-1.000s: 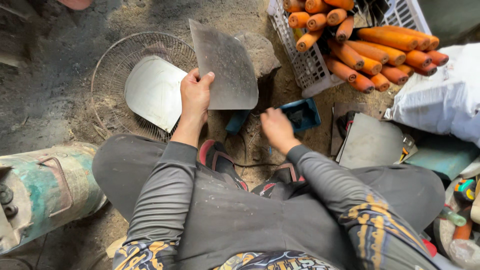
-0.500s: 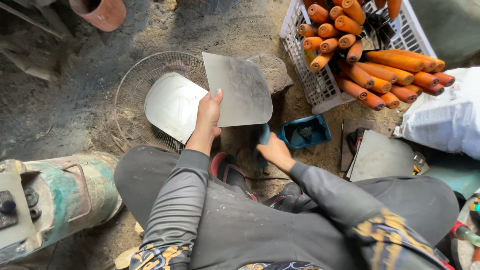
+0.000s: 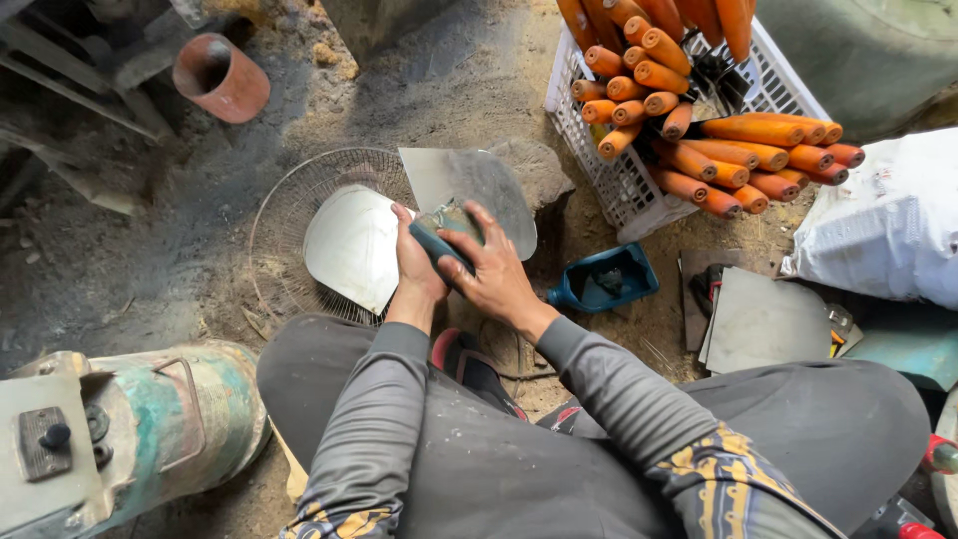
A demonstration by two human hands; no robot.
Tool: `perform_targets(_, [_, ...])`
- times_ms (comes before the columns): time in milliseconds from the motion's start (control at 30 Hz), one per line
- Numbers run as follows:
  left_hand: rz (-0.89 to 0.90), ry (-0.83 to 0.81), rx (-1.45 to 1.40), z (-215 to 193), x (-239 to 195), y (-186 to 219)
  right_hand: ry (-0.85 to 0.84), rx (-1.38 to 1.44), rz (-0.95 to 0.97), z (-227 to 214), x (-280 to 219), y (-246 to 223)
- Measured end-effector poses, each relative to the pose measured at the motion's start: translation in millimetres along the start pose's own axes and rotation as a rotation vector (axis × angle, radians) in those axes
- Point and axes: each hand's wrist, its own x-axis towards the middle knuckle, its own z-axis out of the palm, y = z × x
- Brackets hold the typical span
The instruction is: The person sits on the ground and scrubs two flat metal sheets with a green sponge. The person repeatedly dips the sponge into a small blue container of liquid and scrubs both sides of the sheets, occasionally flipping them over to clean the other side.
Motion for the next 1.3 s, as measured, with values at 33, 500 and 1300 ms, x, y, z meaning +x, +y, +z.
perform_targets(33, [0.003, 0.066, 0.003, 5, -7, 0, 0.013, -0.032, -0.004, 9, 0, 7])
perform_targets(500, [0.168, -0.003, 0.2, 0, 4, -11, 0.048, -0.498, 0.536, 18, -14, 86])
perform_targets(1300, [0.091, 0.089, 0.294, 26, 2, -3, 0.074, -0.054, 0.097, 16, 33, 21])
